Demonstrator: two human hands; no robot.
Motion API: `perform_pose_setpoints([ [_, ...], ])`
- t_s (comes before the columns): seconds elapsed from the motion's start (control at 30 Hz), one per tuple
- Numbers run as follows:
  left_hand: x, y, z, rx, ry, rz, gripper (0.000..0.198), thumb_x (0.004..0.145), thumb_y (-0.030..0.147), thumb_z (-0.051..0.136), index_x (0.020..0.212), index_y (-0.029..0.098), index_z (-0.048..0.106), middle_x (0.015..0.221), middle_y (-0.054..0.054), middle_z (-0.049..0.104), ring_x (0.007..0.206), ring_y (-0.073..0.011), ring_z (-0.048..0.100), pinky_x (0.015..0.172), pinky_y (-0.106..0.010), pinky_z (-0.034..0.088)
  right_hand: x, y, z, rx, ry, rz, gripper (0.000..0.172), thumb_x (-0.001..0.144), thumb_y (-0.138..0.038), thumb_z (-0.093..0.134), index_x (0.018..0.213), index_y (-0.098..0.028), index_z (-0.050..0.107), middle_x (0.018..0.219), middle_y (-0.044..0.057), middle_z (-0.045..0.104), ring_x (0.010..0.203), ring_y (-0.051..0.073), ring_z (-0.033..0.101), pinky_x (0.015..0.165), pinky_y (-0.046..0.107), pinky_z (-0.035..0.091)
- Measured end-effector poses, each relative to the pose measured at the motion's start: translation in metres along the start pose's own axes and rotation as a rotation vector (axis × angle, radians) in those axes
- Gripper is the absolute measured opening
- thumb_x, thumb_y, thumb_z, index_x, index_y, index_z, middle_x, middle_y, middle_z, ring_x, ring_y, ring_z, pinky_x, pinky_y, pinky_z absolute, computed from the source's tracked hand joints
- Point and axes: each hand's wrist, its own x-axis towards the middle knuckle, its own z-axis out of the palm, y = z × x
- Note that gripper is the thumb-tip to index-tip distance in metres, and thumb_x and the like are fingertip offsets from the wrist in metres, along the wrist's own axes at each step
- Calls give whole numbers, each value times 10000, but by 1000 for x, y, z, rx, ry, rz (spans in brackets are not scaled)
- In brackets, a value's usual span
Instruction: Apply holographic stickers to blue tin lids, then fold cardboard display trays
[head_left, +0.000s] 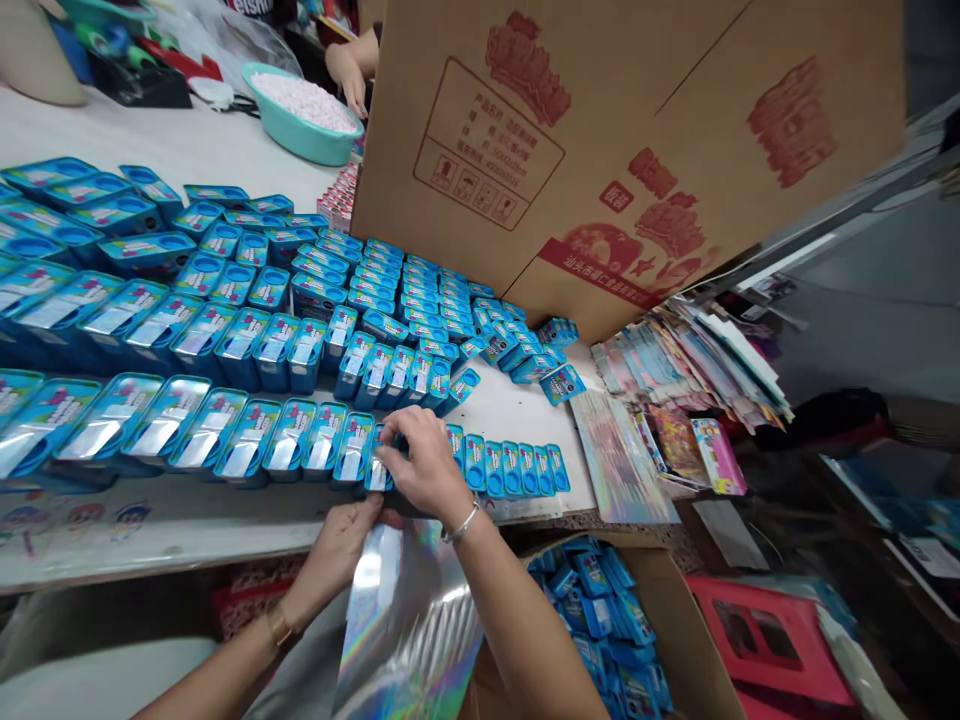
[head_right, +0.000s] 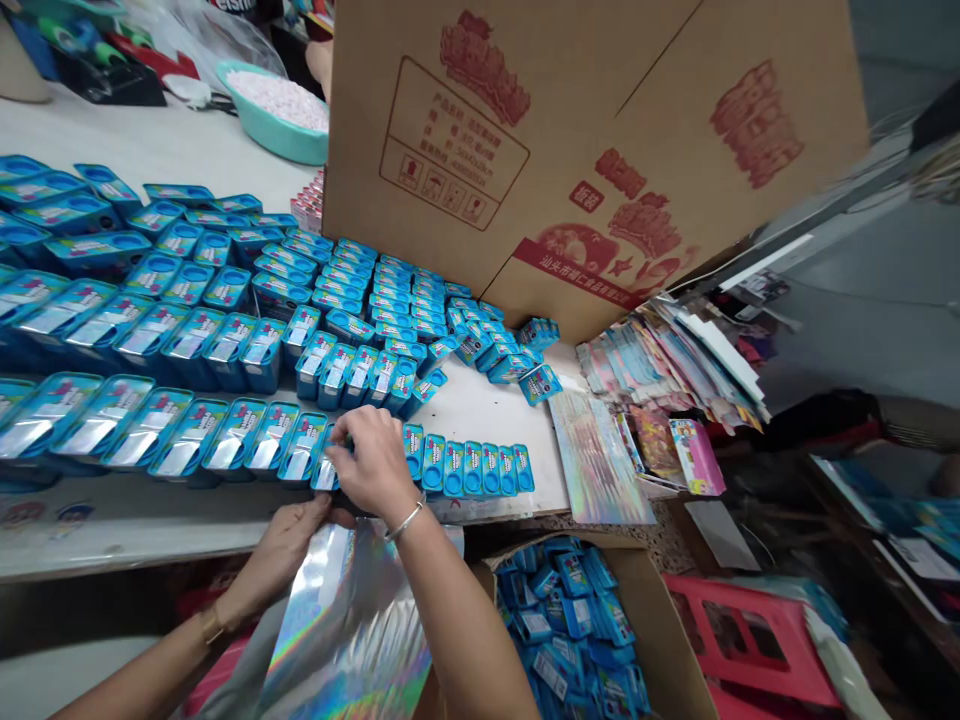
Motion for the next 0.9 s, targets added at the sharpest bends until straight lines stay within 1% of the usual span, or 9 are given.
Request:
perform_pose_setpoints([
  [0.17,0,3,-2,-28,-40,-23,576,743,678,669,714,109,753,573,-52,665,507,-168,521,517,-255,341,10,-2,7,-69,24,36,109,886,-207,630,977,-237,579,990,-5,632,966,191,536,837,331,368],
  [0.27,-9,11,-3,36,-84,60,455,733,571,736,811,123,757,794,-76,742,695,-208,619,631,-260,431,0,-7,6,-62,146,-47,151,932,-160,558,1059,-225,605,1079,32,650,1039,199,544,898,341,397],
  [0.33,-20,16,-3,77,-97,127,405,725,488,762,945,148,757,949,-76,748,856,-236,646,743,-273,468,-20,-12,-1,-6,293,-122,206,957,-171,530,1148,-204,599,1185,79,624,1143,209,527,968,352,409],
  [0.4,-32,20,-2,114,-89,170,452,750,464,734,1089,165,729,941,-61,739,865,-231,643,751,-276,479,-49,-15,-10,52,404,-135,185,976,-197,514,1136,-203,608,1162,94,623,1137,211,542,972,359,432],
  [0.47,-42,23,1,131,-73,181,531,785,470,691,1219,166,675,797,-25,710,722,-191,610,652,-257,461,-81,-16,-18,73,370,-83,144,982,-209,518,1074,-218,629,1054,73,647,1040,203,578,916,352,463],
  [0.53,-48,26,7,141,-83,176,597,799,480,668,1298,155,623,629,26,627,564,-146,514,538,-232,393,-110,-16,-21,40,243,-37,136,966,-214,555,1072,-224,639,1023,60,662,989,203,590,872,348,473],
  [0.63,-51,28,18,114,-135,150,599,771,480,683,1254,127,644,550,46,573,484,-120,438,470,-220,332,-139,-13,-12,-56,198,3,123,951,-222,584,1048,-217,660,1001,56,680,942,208,602,830,352,469],
  [0.8,-48,27,35,91,-109,142,499,728,437,702,1120,129,698,692,-10,706,507,-124,515,492,-228,403,-159,-9,6,-195,447,-27,229,961,-189,559,1173,-195,645,1070,81,710,956,220,626,818,363,466],
  [0.9,-46,24,42,114,-99,177,414,719,412,708,1034,145,732,891,-69,775,715,-199,660,647,-276,512,-169,-6,9,-275,521,-85,308,945,-146,563,1247,-177,617,1118,106,714,976,234,639,810,373,465],
])
